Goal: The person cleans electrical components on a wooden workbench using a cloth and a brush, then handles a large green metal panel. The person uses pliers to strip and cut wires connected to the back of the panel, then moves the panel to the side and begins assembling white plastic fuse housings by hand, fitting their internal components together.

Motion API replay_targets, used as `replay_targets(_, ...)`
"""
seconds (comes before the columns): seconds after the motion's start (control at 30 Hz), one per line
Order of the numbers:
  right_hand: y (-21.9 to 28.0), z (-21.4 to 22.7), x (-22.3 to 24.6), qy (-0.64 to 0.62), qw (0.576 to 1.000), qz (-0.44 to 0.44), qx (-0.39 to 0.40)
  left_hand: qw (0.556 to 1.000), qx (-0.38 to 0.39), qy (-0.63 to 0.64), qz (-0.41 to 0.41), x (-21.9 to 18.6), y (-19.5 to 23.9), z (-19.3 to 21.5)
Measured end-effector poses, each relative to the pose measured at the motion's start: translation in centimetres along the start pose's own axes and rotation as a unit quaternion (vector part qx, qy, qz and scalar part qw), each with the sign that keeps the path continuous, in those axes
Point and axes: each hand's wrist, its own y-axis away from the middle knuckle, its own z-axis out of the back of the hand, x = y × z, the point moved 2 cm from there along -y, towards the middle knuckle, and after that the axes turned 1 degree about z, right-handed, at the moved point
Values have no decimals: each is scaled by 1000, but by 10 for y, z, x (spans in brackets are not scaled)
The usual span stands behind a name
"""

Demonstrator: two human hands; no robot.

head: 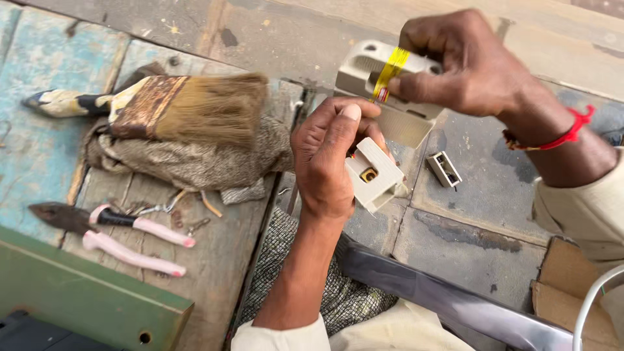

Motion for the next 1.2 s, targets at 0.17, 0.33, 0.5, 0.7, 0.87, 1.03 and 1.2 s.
replay_targets(0.17, 11, -64, -142, 83, 992, -92, -32, 987, -92, -119, 52, 119, -39, 55)
replay_targets(0.33, 6, -171, -291, 81, 969, -232, 1, 962, -205, -134, 117, 190, -45, 128)
replay_targets(0.5, 26, -272, -419, 134, 934, -332, 6, 951, -238, -121, 153, 225, -48, 162)
replay_targets(0.7, 55, -339, -484, 90, 894, -440, -8, 939, -245, -129, 204, 238, -52, 171)
replay_targets(0.87, 61, -371, -514, 75, 880, -467, -45, 936, -243, -131, 217, 236, -54, 167)
replay_targets(1.03, 66, -391, -537, 46, 869, -486, -82, 943, -236, -116, 204, 236, -55, 167)
replay_targets(1.2, 77, -391, -548, -9, 849, -523, -78, 941, -237, -127, 206, 235, -55, 166)
